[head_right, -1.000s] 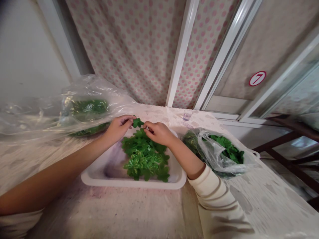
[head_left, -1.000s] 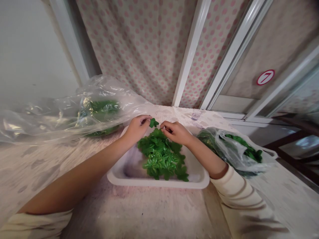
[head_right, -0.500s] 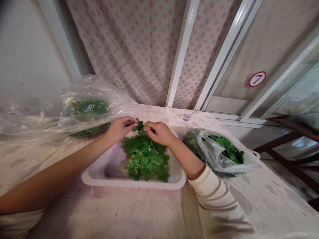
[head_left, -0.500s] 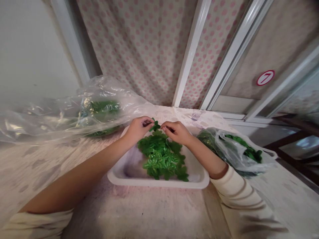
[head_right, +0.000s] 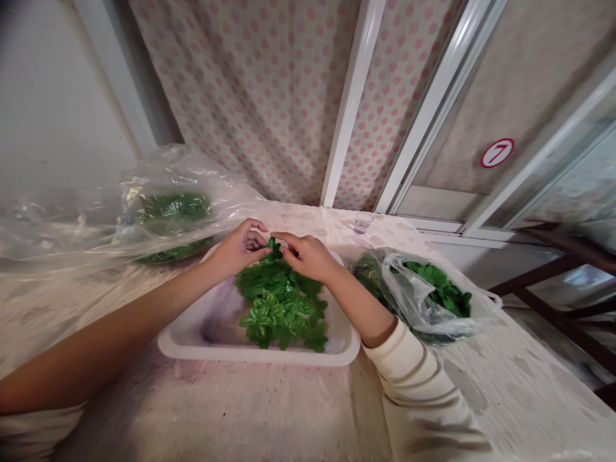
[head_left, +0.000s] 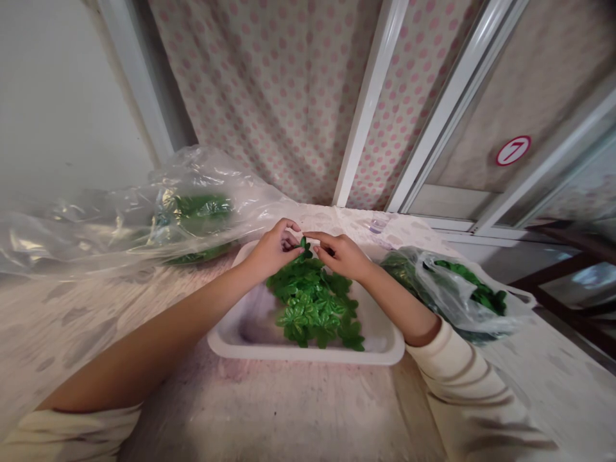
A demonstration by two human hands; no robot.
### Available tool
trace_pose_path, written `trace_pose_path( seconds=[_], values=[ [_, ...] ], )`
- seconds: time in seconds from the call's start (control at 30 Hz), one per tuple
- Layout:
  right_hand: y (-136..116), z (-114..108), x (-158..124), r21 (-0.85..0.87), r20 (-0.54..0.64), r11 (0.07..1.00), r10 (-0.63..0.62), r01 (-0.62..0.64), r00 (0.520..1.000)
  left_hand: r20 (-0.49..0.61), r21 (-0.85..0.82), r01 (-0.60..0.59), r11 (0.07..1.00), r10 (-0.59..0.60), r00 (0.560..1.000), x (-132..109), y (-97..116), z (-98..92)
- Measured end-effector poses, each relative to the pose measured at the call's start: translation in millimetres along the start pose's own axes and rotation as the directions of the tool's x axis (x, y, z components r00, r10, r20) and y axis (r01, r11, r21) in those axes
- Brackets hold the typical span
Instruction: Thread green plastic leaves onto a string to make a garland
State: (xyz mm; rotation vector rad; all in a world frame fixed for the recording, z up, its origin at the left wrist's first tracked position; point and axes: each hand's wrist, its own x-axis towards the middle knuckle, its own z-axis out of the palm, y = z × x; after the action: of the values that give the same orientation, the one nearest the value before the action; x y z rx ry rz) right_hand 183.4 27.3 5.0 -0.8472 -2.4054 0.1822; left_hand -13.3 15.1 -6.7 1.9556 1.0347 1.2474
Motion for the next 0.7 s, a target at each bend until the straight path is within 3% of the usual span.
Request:
trace_pose_path(
  seconds=[0.7],
  values=[
    [-1.1, -0.1, 0.0, 0.013, -0.028, 1.0, -0.006, 0.007, 1.0, 0.007, -0.023, 0.022, 0.999, -0.022, 1.0, -1.0, 0.8, 0.7]
  ],
)
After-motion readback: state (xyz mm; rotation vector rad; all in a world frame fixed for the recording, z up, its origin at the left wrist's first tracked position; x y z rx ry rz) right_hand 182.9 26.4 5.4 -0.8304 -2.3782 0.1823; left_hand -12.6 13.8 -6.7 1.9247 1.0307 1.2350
